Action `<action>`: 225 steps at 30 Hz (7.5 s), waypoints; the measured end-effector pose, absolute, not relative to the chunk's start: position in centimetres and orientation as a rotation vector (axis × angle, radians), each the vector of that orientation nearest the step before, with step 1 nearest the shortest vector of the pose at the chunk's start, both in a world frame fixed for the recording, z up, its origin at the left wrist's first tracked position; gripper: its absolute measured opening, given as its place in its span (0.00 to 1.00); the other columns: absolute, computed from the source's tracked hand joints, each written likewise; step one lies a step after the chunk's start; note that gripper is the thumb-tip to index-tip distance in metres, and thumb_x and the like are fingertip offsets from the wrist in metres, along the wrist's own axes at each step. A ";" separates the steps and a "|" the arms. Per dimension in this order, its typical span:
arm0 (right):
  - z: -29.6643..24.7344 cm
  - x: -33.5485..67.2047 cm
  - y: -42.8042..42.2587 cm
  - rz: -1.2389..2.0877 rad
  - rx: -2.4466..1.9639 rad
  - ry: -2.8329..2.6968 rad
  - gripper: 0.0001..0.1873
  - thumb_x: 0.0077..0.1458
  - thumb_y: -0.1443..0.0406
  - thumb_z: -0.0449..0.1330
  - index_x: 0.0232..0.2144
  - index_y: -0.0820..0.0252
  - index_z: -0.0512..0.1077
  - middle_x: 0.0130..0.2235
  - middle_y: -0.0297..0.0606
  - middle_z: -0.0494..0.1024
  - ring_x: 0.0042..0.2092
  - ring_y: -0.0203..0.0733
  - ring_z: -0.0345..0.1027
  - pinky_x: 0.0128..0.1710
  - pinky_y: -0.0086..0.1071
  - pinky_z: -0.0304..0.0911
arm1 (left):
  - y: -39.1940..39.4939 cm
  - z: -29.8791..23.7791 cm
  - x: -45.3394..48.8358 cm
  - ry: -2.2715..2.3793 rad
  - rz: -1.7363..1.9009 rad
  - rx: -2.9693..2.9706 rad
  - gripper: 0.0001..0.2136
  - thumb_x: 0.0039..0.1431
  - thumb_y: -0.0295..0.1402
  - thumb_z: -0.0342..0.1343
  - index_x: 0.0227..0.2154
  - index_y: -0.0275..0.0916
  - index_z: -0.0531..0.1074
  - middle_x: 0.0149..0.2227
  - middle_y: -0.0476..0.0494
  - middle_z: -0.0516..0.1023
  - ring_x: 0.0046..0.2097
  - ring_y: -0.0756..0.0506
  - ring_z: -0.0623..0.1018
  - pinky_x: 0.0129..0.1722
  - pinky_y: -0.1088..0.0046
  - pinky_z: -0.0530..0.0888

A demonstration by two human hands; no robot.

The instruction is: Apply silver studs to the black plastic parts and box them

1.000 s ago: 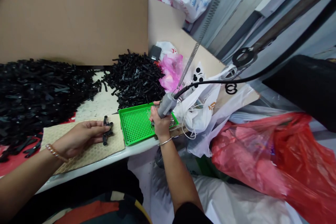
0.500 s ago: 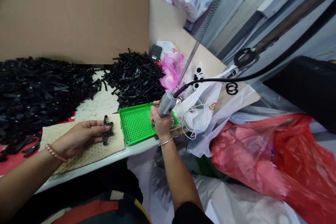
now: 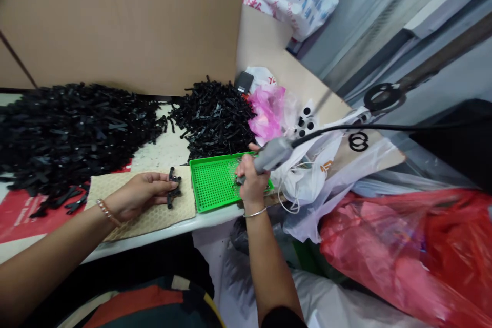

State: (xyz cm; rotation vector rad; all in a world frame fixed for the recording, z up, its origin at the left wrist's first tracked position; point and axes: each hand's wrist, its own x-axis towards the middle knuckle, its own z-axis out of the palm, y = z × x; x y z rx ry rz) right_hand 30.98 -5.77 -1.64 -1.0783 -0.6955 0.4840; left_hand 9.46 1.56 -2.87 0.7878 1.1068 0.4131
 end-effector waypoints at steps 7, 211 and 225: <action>0.9 23.2 -3.3 0.817 -0.908 -0.748 0.22 0.50 0.56 0.59 0.48 0.51 0.64 0.17 0.19 0.52 0.17 0.28 0.45 0.19 0.26 0.51 | 1.6 -3.1 9.3 1.061 0.439 0.796 0.10 0.36 0.25 0.69 0.21 0.33 0.73 0.23 0.47 0.76 0.26 0.51 0.75 0.26 0.77 0.73; -1.9 20.1 -0.4 0.880 -0.885 -0.780 0.22 0.48 0.56 0.63 0.44 0.53 0.63 0.16 0.19 0.57 0.17 0.29 0.52 0.19 0.27 0.55 | 1.7 -3.9 8.3 0.922 0.421 0.741 0.12 0.37 0.24 0.68 0.28 0.32 0.76 0.28 0.43 0.81 0.30 0.49 0.78 0.32 0.76 0.75; -3.1 20.9 0.6 1.052 -0.808 -0.967 0.14 0.49 0.58 0.64 0.34 0.55 0.64 0.15 0.19 0.58 0.15 0.27 0.51 0.17 0.25 0.52 | 2.2 -3.9 8.7 0.960 0.421 0.727 0.08 0.36 0.20 0.66 0.23 0.33 0.76 0.25 0.47 0.78 0.27 0.51 0.76 0.27 0.79 0.74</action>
